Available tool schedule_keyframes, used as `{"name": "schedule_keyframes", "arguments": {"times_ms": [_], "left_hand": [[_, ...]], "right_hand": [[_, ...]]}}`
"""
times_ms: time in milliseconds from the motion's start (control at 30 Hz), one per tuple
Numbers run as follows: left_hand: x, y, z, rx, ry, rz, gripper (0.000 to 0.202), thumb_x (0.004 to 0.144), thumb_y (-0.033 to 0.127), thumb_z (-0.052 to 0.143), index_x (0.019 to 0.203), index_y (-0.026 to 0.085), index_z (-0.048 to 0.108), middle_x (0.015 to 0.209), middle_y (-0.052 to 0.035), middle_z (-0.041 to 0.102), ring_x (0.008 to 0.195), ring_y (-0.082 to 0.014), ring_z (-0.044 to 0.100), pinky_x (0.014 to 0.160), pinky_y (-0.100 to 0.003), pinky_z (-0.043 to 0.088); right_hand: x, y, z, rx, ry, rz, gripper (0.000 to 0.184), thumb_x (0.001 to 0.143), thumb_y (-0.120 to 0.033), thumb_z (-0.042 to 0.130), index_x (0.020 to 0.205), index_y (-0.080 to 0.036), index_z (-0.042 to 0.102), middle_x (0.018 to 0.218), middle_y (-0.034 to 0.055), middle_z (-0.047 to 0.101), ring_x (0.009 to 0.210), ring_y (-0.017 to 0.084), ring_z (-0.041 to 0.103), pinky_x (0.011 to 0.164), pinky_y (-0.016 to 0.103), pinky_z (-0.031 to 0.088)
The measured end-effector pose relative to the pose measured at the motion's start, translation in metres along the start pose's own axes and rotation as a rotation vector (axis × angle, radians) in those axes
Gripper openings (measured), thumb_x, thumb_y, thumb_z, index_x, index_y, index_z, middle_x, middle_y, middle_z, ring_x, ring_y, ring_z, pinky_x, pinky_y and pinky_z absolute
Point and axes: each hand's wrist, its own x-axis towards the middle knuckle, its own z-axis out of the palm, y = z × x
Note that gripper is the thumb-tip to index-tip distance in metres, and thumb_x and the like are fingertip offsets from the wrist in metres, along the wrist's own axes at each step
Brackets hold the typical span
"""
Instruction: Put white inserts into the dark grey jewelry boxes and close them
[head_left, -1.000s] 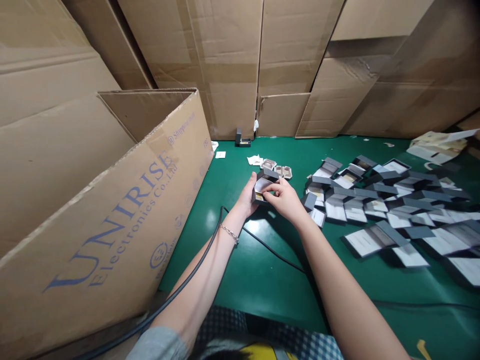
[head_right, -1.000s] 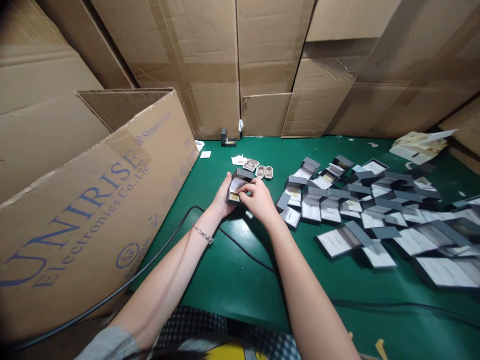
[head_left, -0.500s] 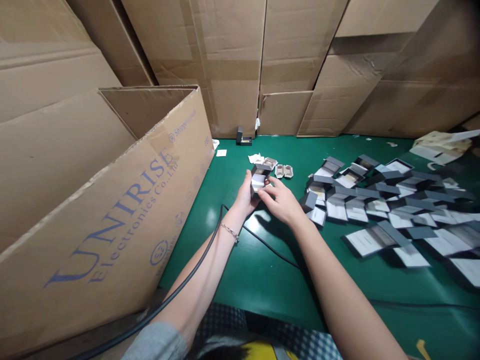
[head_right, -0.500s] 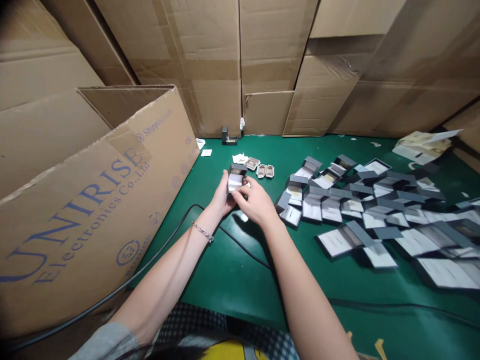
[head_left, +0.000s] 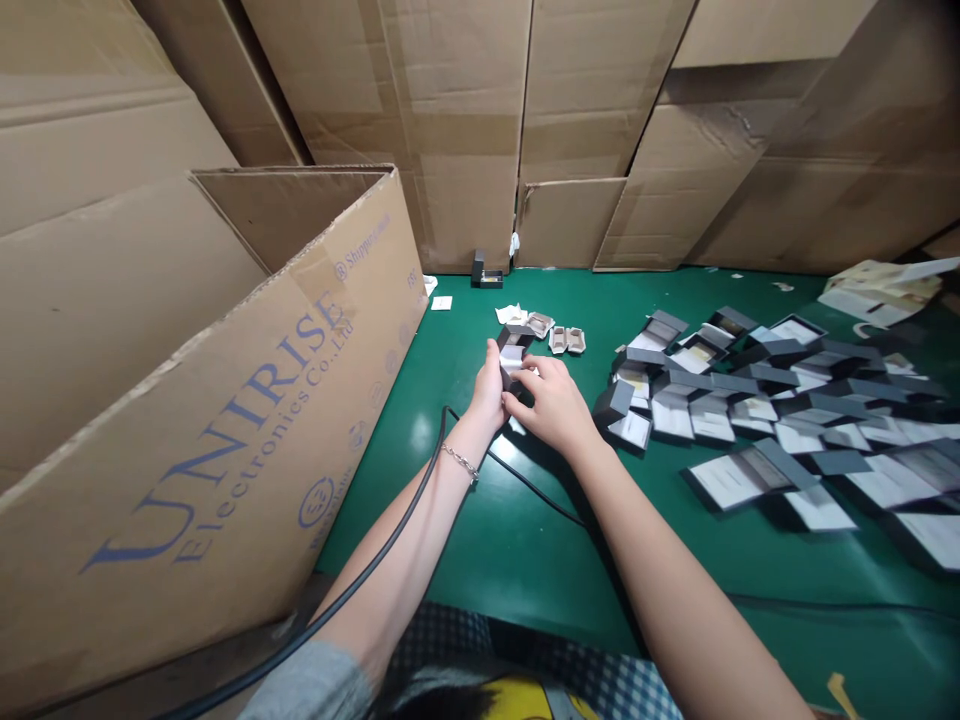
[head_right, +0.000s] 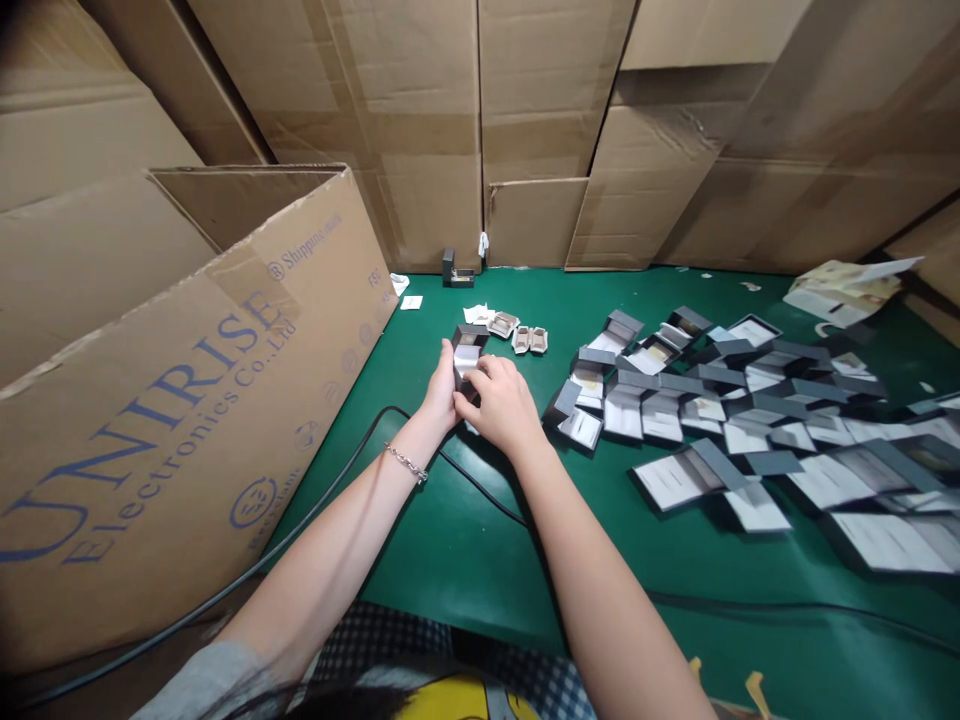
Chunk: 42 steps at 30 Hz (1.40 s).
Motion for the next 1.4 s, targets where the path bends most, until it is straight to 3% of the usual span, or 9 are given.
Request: {"name": "schedule_keyframes", "arguments": {"times_ms": [333,633,933,1100,1400], "left_hand": [[-0.003,0.000,0.005,0.032,0.050,0.039,0.045,0.083,0.055,0.048,0.075,0.012,0.061,0.062,-0.0018,0.060,0.055,-0.0101,0.054,0.058,-0.023,0.041],[-0.004,0.000,0.007,-0.020,-0.010,0.024,0.047,0.087,0.052,0.042,0.078,0.011,0.062,0.067,-0.0062,0.064,0.071,-0.0153,0.063,0.072,-0.026,0.046],[0.001,0.000,0.005,-0.093,-0.001,-0.021,0.045,0.083,0.055,0.047,0.074,0.013,0.060,0.062,-0.0027,0.061,0.066,-0.0137,0.061,0.071,-0.025,0.045],[-0.005,0.004,0.007,-0.042,-0.011,-0.051,0.044,0.088,0.051,0.041,0.076,0.013,0.061,0.067,-0.0047,0.064,0.073,-0.0156,0.063,0.075,-0.027,0.047],[-0.007,0.002,0.010,-0.044,-0.066,-0.022,0.038,0.087,0.046,0.045,0.083,0.013,0.063,0.075,-0.0057,0.067,0.084,-0.0164,0.063,0.082,-0.026,0.045]], "right_hand": [[-0.001,0.002,0.009,0.079,0.041,0.036,0.019,0.077,-0.025,0.055,0.090,-0.016,0.066,0.117,0.0127,0.057,0.112,0.029,0.048,0.096,0.046,0.043],[0.000,0.003,0.010,0.112,-0.004,0.057,0.022,0.077,-0.024,0.055,0.093,-0.016,0.066,0.116,0.0126,0.062,0.115,0.027,0.053,0.100,0.045,0.043],[-0.002,0.004,0.012,0.131,-0.006,0.044,0.024,0.076,-0.020,0.051,0.097,-0.015,0.062,0.126,0.0137,0.057,0.122,0.027,0.047,0.102,0.046,0.039],[-0.001,0.003,0.010,0.163,-0.085,0.049,0.031,0.074,-0.021,0.051,0.104,-0.017,0.059,0.138,0.0119,0.046,0.131,0.031,0.038,0.100,0.051,0.039],[0.000,0.001,0.007,0.164,-0.098,0.083,0.028,0.071,-0.018,0.049,0.098,-0.019,0.057,0.139,0.0125,0.044,0.132,0.032,0.036,0.098,0.055,0.038]]}}
